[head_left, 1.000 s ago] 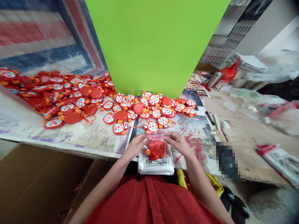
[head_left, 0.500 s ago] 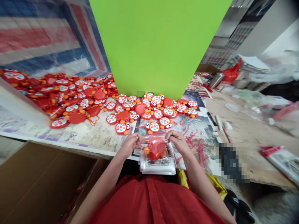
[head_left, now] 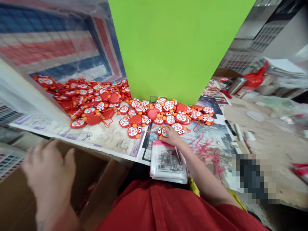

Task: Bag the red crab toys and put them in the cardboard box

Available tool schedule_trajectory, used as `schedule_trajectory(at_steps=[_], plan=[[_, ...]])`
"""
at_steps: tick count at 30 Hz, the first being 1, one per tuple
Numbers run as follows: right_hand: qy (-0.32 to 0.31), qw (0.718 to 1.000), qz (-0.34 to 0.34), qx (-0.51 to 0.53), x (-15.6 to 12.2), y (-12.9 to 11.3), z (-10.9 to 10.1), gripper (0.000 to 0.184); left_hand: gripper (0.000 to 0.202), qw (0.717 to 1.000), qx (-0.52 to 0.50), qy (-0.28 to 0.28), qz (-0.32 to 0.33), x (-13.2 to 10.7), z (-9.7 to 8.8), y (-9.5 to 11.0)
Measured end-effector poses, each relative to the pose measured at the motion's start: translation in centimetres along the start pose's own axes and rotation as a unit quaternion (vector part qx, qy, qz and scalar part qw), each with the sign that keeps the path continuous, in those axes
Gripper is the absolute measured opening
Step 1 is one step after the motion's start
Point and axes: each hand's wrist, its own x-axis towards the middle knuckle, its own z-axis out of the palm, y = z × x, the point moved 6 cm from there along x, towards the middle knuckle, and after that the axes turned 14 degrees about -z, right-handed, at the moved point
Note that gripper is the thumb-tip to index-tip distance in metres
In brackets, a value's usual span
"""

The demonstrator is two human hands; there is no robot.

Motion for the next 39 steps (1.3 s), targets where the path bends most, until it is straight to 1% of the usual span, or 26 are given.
schedule_trajectory(at_steps=[1,2,3,4,5,7,8,9,10,12,13,15,17,18,19,21,23,25,27,29,30,31,33,36,38,39], plan=[[-0.014,1.000,0.025,-0.010,0.4,0.0,0.6,0.076,0.044,0.999,-0.022,-0.021,0.026,-0.7,1.2,1.6],[-0.023,0.998,0.046,-0.021,0.7,-0.1,0.9,0.078,0.038,0.995,-0.047,-0.062,0.058,-1.7,3.0,3.8],[-0.027,0.997,0.062,-0.032,1.1,-0.2,1.2,0.076,0.034,0.982,-0.071,-0.143,0.096,-3.1,5.5,6.4],[-0.029,0.996,0.071,-0.042,1.4,-0.4,1.3,0.073,0.030,0.958,-0.096,-0.224,0.152,-5.0,8.0,9.3],[-0.029,0.995,0.076,-0.051,1.7,-0.5,1.3,0.070,0.028,0.924,-0.118,-0.294,0.215,-7.2,10.3,12.2],[-0.035,0.994,0.087,-0.063,2.2,-0.9,1.3,0.067,0.026,0.859,-0.140,-0.387,0.304,-11.6,14.0,17.1],[-0.042,0.992,0.095,-0.065,2.4,-1.0,1.3,0.069,0.025,0.838,-0.133,-0.412,0.331,-13.6,15.6,18.9],[-0.050,0.991,0.105,-0.065,2.5,-1.0,1.5,0.071,0.023,0.836,-0.111,-0.419,0.335,-15.1,17.0,20.2],[-0.055,0.990,0.117,-0.055,2.7,-1.0,1.6,0.074,0.022,0.849,-0.083,-0.410,0.323,-16.1,18.3,21.0],[-0.046,0.990,0.135,-0.013,3.0,-0.9,1.8,0.075,0.022,0.878,-0.038,-0.375,0.296,-17.6,20.0,21.7],[-0.034,0.989,0.141,0.010,3.2,-0.7,1.7,0.073,0.021,0.890,-0.024,-0.354,0.285,-18.0,20.5,21.7],[0.001,0.988,0.143,0.058,3.5,0.0,1.3,0.064,0.020,0.905,-0.013,-0.326,0.274,-18.6,21.1,21.6],[0.065,0.973,0.144,0.170,3.7,1.2,0.3,0.056,0.022,0.909,-0.009,-0.316,0.271,-18.7,21.3,21.5],[0.102,0.954,0.146,0.242,3.7,2.0,-0.4,0.051,0.023,0.909,-0.008,-0.317,0.271,-18.6,21.3,21.5],[0.137,0.928,0.149,0.313,3.5,2.8,-1.0,0.046,0.024,0.908,-0.008,-0.319,0.273,-18.5,21.3,21.5],[0.184,0.881,0.154,0.409,2.6,4.1,-2.4,0.035,0.022,0.904,-0.006,-0.324,0.279,-18.4,21.4,21.7],[0.205,0.861,0.155,0.439,1.0,4.9,-3.6,0.026,0.019,0.902,-0.005,-0.326,0.283,-18.2,21.5,21.8],[0.230,0.832,0.154,0.481,-1.1,5.3,-4.5,0.024,0.018,0.897,-0.017,-0.326,0.298,-18.2,21.7,21.7],[0.246,0.789,0.151,0.542,-3.4,5.2,-4.8,0.027,0.018,0.888,-0.045,-0.323,0.326,-18.4,21.8,21.5],[0.254,0.750,0.150,0.592,-5.3,5.1,-4.8,0.035,0.015,0.879,-0.076,-0.319,0.345,-18.4,21.7,21.2],[0.263,0.738,0.151,0.603,-6.1,5.1,-4.8,0.038,0.014,0.878,-0.087,-0.317,0.347,-18.3,21.5,21.1],[0.276,0.733,0.152,0.603,-6.7,5.2,-5.0,0.040,0.014,0.879,-0.096,-0.314,0.347,-18.1,21.4,21.0],[0.323,0.715,0.154,0.601,-7.7,5.6,-5.5,0.040,0.014,0.877,-0.107,-0.308,0.353,-17.9,20.8,21.2],[0.390,0.661,0.159,0.621,-8.7,5.9,-6.0,0.034,0.017,0.869,-0.117,-0.303,0.374,-17.9,19.9,22.0],[0.391,0.634,0.170,0.645,-9.0,5.5,-5.9,0.032,0.019,0.859,-0.115,-0.316,0.387,-18.3,19.9,22.5],[0.379,0.631,0.175,0.654,-9.2,5.2,-5.8,0.033,0.019,0.854,-0.109,-0.326,0.390,-18.6,20.0,22.6]])
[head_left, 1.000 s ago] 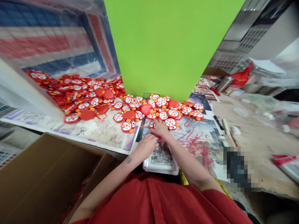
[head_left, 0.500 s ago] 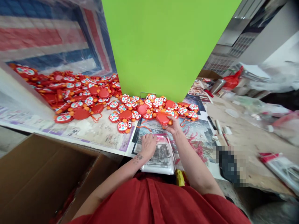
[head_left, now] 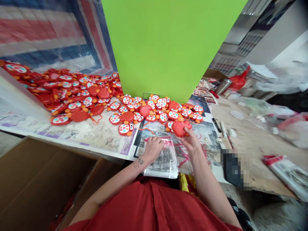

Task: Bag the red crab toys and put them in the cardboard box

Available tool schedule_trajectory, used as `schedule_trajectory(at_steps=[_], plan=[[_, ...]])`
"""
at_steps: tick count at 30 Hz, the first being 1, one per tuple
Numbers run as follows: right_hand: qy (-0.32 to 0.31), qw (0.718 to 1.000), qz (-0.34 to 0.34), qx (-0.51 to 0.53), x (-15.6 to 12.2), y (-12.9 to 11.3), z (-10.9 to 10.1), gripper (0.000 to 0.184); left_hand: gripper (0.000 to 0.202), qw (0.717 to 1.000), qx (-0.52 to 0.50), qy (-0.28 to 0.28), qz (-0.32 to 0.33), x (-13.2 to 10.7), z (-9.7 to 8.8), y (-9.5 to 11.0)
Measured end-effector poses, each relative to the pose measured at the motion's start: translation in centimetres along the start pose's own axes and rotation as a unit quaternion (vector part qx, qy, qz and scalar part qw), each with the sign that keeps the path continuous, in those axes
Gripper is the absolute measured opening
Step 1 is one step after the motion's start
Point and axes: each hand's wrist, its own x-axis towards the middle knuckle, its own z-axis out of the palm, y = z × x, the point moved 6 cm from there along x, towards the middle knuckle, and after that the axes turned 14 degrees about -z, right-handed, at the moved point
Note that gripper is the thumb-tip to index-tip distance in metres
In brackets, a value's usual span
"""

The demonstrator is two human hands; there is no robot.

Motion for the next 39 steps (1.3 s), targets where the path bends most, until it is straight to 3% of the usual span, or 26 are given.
schedule_trajectory(at_steps=[3,7,11,16,22,25,28,30,34,36,39], plan=[[-0.044,0.998,0.023,-0.031,-1.0,0.0,0.4,0.044,0.021,0.999,0.011,-0.029,-0.020,-0.3,0.9,-0.1],[-0.070,0.989,-0.025,-0.126,-1.4,-0.7,0.4,0.047,0.022,0.996,0.039,-0.034,-0.078,-1.0,1.2,-0.8],[-0.105,0.976,-0.078,-0.174,-1.5,-1.7,0.7,0.039,0.015,0.997,0.028,-0.031,-0.071,-1.5,1.1,-0.6],[-0.215,0.942,-0.055,-0.253,-2.3,-1.8,1.5,0.046,0.024,0.998,0.001,-0.009,-0.068,-1.6,1.1,-0.5],[-0.232,0.922,-0.070,-0.302,-2.0,-0.7,2.0,0.050,0.022,0.996,-0.035,-0.034,-0.075,-1.7,1.6,-1.0],[-0.261,0.902,-0.068,-0.336,-2.0,-0.9,2.2,0.046,0.024,0.988,-0.090,-0.029,-0.120,-1.8,1.6,-1.6],[-0.295,0.888,-0.049,-0.348,-2.2,-1.4,2.1,0.042,0.042,0.977,-0.120,0.000,-0.177,-1.8,1.3,-2.4],[-0.282,0.900,-0.048,-0.329,-2.2,-1.5,1.8,0.043,0.034,0.984,-0.099,0.003,-0.148,-1.8,1.2,-2.1],[-0.196,0.926,-0.110,-0.302,-1.5,-0.7,1.4,0.045,0.025,0.997,-0.053,0.008,-0.053,-1.9,1.1,-0.9],[-0.182,0.920,-0.134,-0.321,-1.2,0.2,1.6,0.048,0.024,0.998,-0.051,0.015,-0.036,-2.1,1.0,-0.8],[-0.226,0.895,-0.121,-0.365,-1.0,1.8,2.2,0.053,0.020,0.997,-0.070,0.022,-0.021,-2.2,1.1,-0.9]])
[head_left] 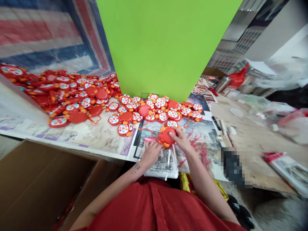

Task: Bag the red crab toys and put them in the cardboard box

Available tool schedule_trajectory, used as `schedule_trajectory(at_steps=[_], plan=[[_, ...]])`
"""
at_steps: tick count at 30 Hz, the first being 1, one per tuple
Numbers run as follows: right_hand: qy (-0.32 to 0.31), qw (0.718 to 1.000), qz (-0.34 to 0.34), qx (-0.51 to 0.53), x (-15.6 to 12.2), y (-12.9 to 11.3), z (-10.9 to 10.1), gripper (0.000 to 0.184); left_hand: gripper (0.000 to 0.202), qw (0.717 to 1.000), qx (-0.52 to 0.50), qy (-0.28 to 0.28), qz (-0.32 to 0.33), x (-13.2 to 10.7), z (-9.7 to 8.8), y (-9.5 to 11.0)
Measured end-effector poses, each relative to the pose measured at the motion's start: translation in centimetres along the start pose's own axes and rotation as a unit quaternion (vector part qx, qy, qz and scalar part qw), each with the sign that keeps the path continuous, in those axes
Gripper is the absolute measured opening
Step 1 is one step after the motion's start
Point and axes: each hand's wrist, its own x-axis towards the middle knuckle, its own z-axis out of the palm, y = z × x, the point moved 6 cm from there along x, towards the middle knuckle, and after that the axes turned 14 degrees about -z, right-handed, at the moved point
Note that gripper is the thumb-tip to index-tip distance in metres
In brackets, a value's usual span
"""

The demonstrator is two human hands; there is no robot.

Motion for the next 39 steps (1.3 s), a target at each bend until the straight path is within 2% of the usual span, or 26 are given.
schedule_trajectory(at_steps=[2,5,8,9,10,11,13,14,15,17,20,24,29,30,32,34,35,37,39], plan=[[-0.056,0.998,0.006,-0.019,0.2,0.2,1.2,0.057,0.017,1.000,-0.010,0.014,0.004,-0.1,0.0,-0.1],[-0.129,0.991,-0.006,-0.036,0.4,-0.3,3.6,0.056,0.018,0.998,-0.013,0.069,-0.008,-0.3,-0.6,-0.3],[-0.228,0.973,-0.028,-0.003,0.3,-1.3,6.7,0.055,0.014,0.991,-0.042,0.125,-0.026,-0.4,-1.5,-0.4],[-0.243,0.969,-0.043,-0.002,0.4,-1.6,7.3,0.057,0.012,0.989,-0.058,0.134,-0.027,-0.3,-1.8,-0.4],[-0.235,0.970,-0.057,-0.016,0.5,-1.9,7.3,0.059,0.011,0.988,-0.073,0.135,-0.026,-0.2,-2.1,-0.4],[-0.201,0.976,-0.066,-0.051,0.7,-2.1,6.7,0.060,0.011,0.988,-0.087,0.128,-0.026,0.0,-2.2,-0.4],[-0.115,0.980,-0.050,-0.156,0.8,-2.0,4.3,0.059,0.011,0.989,-0.109,0.098,-0.029,0.5,-2.3,-0.5],[-0.091,0.973,-0.027,-0.210,0.5,-1.8,3.1,0.056,0.011,0.989,-0.118,0.079,-0.035,0.8,-2.2,-0.6],[-0.088,0.963,-0.001,-0.254,0.1,-1.5,2.1,0.052,0.011,0.989,-0.127,0.059,-0.042,1.1,-2.2,-0.8],[-0.121,0.942,0.041,-0.312,-1.2,-1.0,1.1,0.042,0.010,0.988,-0.141,0.021,-0.060,1.7,-2.2,-1.2],[-0.138,0.929,0.063,-0.338,-3.2,-0.7,1.3,0.036,0.010,0.984,-0.151,-0.038,-0.089,2.6,-2.4,-1.9],[-0.085,0.947,0.026,-0.309,-4.2,-1.3,3.3,0.043,0.012,0.978,-0.150,-0.113,-0.093,3.2,-3.0,-1.9],[0.004,0.974,-0.001,-0.226,-3.9,-2.4,4.1,0.039,0.013,0.961,-0.206,-0.163,-0.090,2.8,-4.1,-0.5],[0.011,0.980,-0.008,-0.199,-3.9,-2.7,4.1,0.038,0.013,0.960,-0.215,-0.147,-0.100,2.7,-4.3,-0.5],[0.017,0.991,-0.014,-0.135,-3.8,-3.2,4.2,0.035,0.017,0.963,-0.226,-0.059,-0.133,2.5,-5.1,-1.3],[0.022,0.997,-0.008,-0.072,-3.8,-3.7,4.0,0.033,0.038,0.948,-0.261,0.033,-0.178,2.1,-5.6,-3.0],[0.025,0.998,-0.005,-0.050,-3.8,-3.9,3.9,0.033,0.049,0.933,-0.294,0.048,-0.202,1.9,-5.3,-3.9],[0.035,0.999,-0.010,-0.037,-3.8,-4.2,3.4,0.033,0.057,0.895,-0.374,-0.002,-0.243,1.6,-3.8,-5.5],[0.037,0.997,-0.027,-0.055,-3.6,-4.6,3.0,0.032,0.046,0.854,-0.434,-0.090,-0.272,1.4,-2.1,-6.1]])
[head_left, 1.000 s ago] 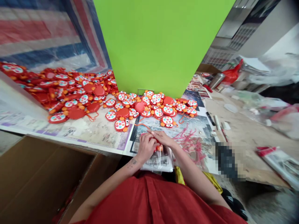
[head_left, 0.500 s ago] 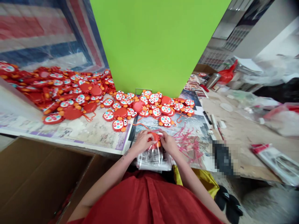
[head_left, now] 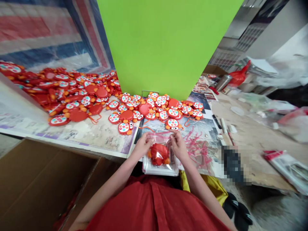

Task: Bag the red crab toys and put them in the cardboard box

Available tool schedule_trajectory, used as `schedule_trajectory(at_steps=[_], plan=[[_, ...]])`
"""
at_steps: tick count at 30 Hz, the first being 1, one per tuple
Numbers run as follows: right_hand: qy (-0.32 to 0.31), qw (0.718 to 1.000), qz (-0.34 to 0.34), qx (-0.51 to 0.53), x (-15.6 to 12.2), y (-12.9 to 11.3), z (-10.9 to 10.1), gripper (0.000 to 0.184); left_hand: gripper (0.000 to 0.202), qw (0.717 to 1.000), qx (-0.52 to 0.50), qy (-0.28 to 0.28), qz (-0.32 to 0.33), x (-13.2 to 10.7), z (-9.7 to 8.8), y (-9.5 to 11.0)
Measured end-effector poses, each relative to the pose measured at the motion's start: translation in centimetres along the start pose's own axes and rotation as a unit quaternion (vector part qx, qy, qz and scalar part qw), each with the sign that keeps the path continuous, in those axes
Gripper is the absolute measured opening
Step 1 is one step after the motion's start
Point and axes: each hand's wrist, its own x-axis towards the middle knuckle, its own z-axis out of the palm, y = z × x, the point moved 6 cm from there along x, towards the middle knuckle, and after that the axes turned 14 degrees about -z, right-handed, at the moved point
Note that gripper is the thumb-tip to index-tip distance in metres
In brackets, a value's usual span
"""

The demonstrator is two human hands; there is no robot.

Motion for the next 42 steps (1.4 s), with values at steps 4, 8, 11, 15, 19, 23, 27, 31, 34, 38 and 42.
schedule_trajectory(at_steps=[4,8,11,15,19,23,27,31,34,38,42], plan=[[0.001,0.994,-0.058,-0.095,0.7,-0.6,-0.7,0.033,0.027,0.997,-0.037,-0.067,-0.033,0.1,1.1,-0.5],[-0.026,0.967,-0.161,-0.194,1.3,-2.4,0.2,0.031,0.026,0.997,-0.037,-0.066,-0.027,-0.3,1.9,0.5],[-0.101,0.949,-0.210,-0.214,1.4,-3.3,2.1,0.034,0.026,0.998,0.029,-0.050,0.017,-1.0,2.0,1.9],[-0.148,0.926,-0.238,-0.252,1.4,-3.8,3.8,0.041,0.025,0.984,0.153,-0.006,0.095,-1.9,2.0,3.9],[-0.139,0.930,-0.230,-0.252,2.0,-3.4,4.3,0.042,0.029,0.968,0.219,-0.008,0.124,-2.2,2.5,4.7],[-0.046,0.966,-0.166,-0.192,3.4,0.2,1.1,0.036,0.030,0.972,0.187,-0.035,0.136,-1.9,2.5,4.3],[0.023,0.948,0.023,-0.317,3.8,7.1,-7.0,0.018,0.029,0.992,0.108,-0.043,0.038,-0.7,1.2,2.2],[0.057,0.916,0.101,-0.384,2.9,10.6,-14.0,0.024,0.028,0.997,0.045,-0.061,-0.027,0.0,0.5,0.4],[0.052,0.888,0.112,-0.442,2.3,10.7,-15.9,0.032,0.027,0.997,0.040,-0.058,-0.015,0.3,0.4,0.2],[0.139,0.834,0.066,-0.530,2.5,8.2,-16.5,0.056,0.027,0.997,0.008,-0.071,-0.034,0.4,0.8,0.0],[0.222,0.867,0.017,-0.447,2.9,5.1,-15.9,0.044,0.034,0.987,-0.090,-0.117,-0.069,-0.3,1.4,0.4]])
